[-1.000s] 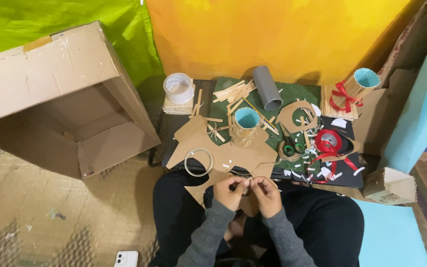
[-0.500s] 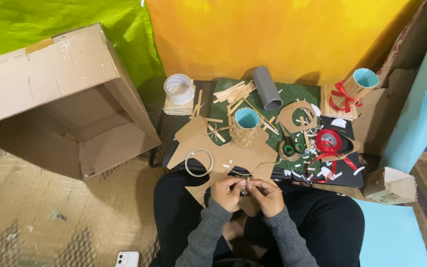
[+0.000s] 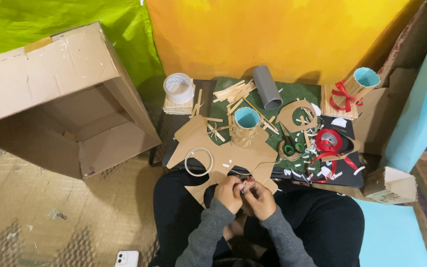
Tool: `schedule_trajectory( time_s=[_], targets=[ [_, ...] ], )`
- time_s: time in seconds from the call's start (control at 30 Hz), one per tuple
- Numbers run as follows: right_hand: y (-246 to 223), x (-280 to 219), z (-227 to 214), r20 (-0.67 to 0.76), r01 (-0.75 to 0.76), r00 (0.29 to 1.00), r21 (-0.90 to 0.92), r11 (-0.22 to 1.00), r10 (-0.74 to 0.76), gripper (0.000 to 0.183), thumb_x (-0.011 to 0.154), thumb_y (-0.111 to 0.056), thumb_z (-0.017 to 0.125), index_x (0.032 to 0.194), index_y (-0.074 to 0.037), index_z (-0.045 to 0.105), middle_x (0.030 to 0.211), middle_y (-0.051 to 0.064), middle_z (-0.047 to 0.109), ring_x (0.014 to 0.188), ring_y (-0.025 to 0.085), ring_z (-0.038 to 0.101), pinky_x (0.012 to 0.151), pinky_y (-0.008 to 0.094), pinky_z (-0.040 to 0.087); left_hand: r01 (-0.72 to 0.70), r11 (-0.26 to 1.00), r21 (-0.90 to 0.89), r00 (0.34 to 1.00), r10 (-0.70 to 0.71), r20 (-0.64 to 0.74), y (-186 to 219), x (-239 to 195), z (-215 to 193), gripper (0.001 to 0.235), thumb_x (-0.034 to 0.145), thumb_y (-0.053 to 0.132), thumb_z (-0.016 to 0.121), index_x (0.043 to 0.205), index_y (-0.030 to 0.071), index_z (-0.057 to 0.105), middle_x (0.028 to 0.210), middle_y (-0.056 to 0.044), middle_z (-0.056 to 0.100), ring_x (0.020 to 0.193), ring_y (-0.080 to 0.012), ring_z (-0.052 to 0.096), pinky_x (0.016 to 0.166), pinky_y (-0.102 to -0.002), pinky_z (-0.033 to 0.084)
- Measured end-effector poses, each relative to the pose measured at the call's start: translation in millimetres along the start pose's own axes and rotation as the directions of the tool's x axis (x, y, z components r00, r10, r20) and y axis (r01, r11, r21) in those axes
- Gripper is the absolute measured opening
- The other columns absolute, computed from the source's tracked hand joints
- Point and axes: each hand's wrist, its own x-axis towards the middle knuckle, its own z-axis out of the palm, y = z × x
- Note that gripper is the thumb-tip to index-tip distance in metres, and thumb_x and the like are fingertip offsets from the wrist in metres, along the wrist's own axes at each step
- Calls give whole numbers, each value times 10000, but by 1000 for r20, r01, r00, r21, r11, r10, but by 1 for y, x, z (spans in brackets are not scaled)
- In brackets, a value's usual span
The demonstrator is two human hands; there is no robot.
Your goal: Crafting a decorative object by cutting cardboard and taping wooden sticks to a tube.
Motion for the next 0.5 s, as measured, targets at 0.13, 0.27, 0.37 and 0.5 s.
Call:
schedule_trajectory(
  time_s=[0.13, 0.27, 0.37, 0.5],
  targets=[
    [-11, -2, 4, -61, 69, 994, -306, 950, -92, 135, 854, -102, 675, 963, -26, 701, 780, 33, 698, 655, 121, 605, 634, 235, 524, -125, 961, 247, 984, 152, -92, 3, -3, 12, 71, 864, 81, 638, 909, 111, 592, 888, -76, 629, 843, -283, 595, 822, -434, 429],
    [-13, -2, 1, -83, -1, 996, -269, 963, -22, 151, 881, -130, 682, 982, -28, 726, 793, 45, 719, 678, 125, 631, 658, 235, 539, -110, 985, 134, 991, 119, -60, 5, -1, 1, 82, 848, 70, 634, 918, 112, 642, 893, -72, 666, 849, -276, 631, 822, -407, 478],
    [0, 2, -8, -29, 32, 999, -27, 999, -33, 153, 898, -38, 673, 1025, 24, 732, 875, 72, 743, 751, 133, 650, 727, 232, 535, -104, 988, -113, 994, 100, -42, 6, 3, -13, 139, 874, 19, 609, 965, 88, 688, 878, -66, 697, 763, -237, 654, 713, -341, 539],
    [-5, 2, -13, 52, -45, 998, 200, 979, 35, 202, 913, -7, 706, 1092, 80, 743, 959, 132, 773, 843, 162, 695, 804, 247, 550, -108, 976, -191, 992, 117, 38, 7, 6, -23, 170, 823, 61, 706, 984, 65, 759, 889, -41, 754, 730, -191, 688, 658, -277, 547]
  ],
)
